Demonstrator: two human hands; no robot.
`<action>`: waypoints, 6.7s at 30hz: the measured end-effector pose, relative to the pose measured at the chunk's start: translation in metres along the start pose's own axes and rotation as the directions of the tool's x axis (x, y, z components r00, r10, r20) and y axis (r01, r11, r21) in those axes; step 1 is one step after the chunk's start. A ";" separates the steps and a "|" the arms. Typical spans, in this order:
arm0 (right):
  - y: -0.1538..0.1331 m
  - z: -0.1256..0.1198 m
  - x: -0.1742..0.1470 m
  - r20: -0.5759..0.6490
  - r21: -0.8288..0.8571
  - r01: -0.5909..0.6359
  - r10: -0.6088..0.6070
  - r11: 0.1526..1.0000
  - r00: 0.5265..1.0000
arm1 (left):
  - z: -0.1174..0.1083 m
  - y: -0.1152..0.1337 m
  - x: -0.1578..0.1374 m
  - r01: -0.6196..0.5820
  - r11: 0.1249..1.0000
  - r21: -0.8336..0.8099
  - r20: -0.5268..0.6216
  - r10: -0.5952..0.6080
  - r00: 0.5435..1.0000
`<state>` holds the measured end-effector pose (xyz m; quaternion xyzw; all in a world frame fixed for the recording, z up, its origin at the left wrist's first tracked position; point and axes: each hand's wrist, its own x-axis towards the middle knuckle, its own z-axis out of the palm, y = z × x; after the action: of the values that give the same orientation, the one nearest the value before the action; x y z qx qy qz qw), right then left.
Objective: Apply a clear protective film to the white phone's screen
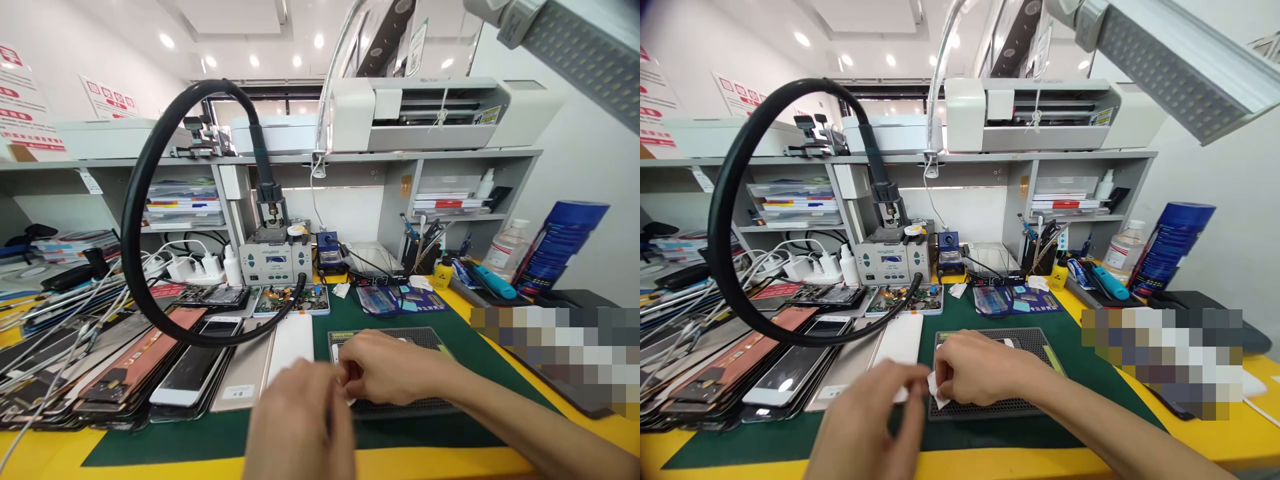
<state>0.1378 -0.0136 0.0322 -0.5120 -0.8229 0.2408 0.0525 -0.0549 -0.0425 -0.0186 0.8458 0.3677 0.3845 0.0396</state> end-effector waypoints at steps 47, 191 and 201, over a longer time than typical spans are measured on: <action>0.020 -0.013 -0.067 -0.083 0.004 -0.216 0.216 0.976 0.973 | 0.004 -0.046 0.043 -0.055 0.994 -0.098 0.463 0.095 0.881; 0.062 0.004 -0.077 -0.196 0.274 -0.244 0.302 0.930 0.933 | 0.004 -0.052 0.040 -0.023 0.992 -0.125 0.443 0.076 0.893; 0.051 -0.004 -0.085 -0.242 0.171 -0.295 0.330 0.940 0.912 | 0.006 -0.052 0.040 -0.066 0.994 -0.085 0.458 0.098 0.884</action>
<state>0.2215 -0.0678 0.0267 -0.6603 -0.6980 0.2281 0.1571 -0.0637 0.0227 -0.0162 0.9258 0.2987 0.1861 0.1379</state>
